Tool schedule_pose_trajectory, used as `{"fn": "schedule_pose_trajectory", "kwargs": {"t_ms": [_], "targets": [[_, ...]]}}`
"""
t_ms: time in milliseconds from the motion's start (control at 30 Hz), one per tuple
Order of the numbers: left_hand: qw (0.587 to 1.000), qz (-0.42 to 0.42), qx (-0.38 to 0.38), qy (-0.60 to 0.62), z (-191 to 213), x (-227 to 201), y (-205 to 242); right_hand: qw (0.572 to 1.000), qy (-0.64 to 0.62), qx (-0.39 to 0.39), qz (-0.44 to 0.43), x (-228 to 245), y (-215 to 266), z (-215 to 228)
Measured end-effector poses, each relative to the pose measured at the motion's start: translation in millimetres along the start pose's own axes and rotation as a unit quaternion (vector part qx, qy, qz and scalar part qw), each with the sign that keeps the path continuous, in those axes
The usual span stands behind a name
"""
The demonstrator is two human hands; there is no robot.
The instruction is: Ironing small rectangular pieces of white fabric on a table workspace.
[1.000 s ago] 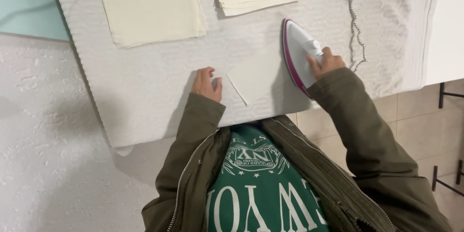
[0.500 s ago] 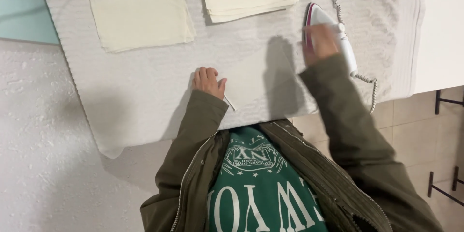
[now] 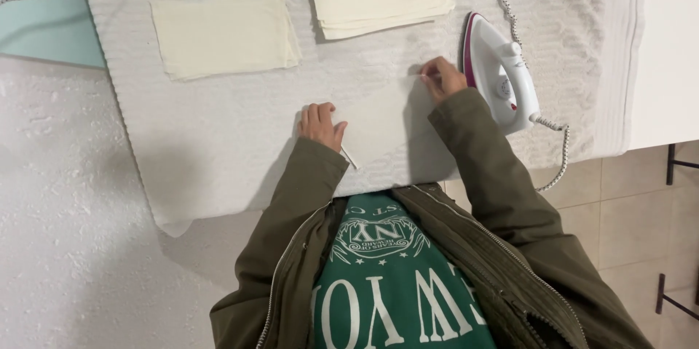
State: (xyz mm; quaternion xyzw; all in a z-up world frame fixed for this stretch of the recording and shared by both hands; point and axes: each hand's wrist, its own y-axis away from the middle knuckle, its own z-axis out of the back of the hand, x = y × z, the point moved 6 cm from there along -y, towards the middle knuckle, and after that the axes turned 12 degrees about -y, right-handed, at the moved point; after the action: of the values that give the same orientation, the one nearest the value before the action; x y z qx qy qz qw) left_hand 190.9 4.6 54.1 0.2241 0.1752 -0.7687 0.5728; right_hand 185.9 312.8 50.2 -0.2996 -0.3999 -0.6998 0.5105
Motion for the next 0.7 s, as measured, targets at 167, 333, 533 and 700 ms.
{"fn": "schedule_pose_trajectory", "kwargs": {"t_ms": [167,333,533,700], "targets": [[0.999,-0.036,0.022,0.023,16.7,-9.0,-14.2,0.996,-0.029,0.054,0.067,45.2,48.4,11.7],[0.993,-0.076,0.092,0.007,-4.2,12.8,-10.7,0.994,-0.1,0.044,-0.007,60.8,95.5,23.6],[0.91,-0.01,0.272,0.314,-15.4,51.2,3.5,0.981,-0.16,0.031,-0.108,58.4,105.2,21.9],[0.919,0.06,0.244,0.303,-31.8,80.6,-27.9,0.978,0.037,0.047,-0.201,35.2,63.9,-10.4]]}}
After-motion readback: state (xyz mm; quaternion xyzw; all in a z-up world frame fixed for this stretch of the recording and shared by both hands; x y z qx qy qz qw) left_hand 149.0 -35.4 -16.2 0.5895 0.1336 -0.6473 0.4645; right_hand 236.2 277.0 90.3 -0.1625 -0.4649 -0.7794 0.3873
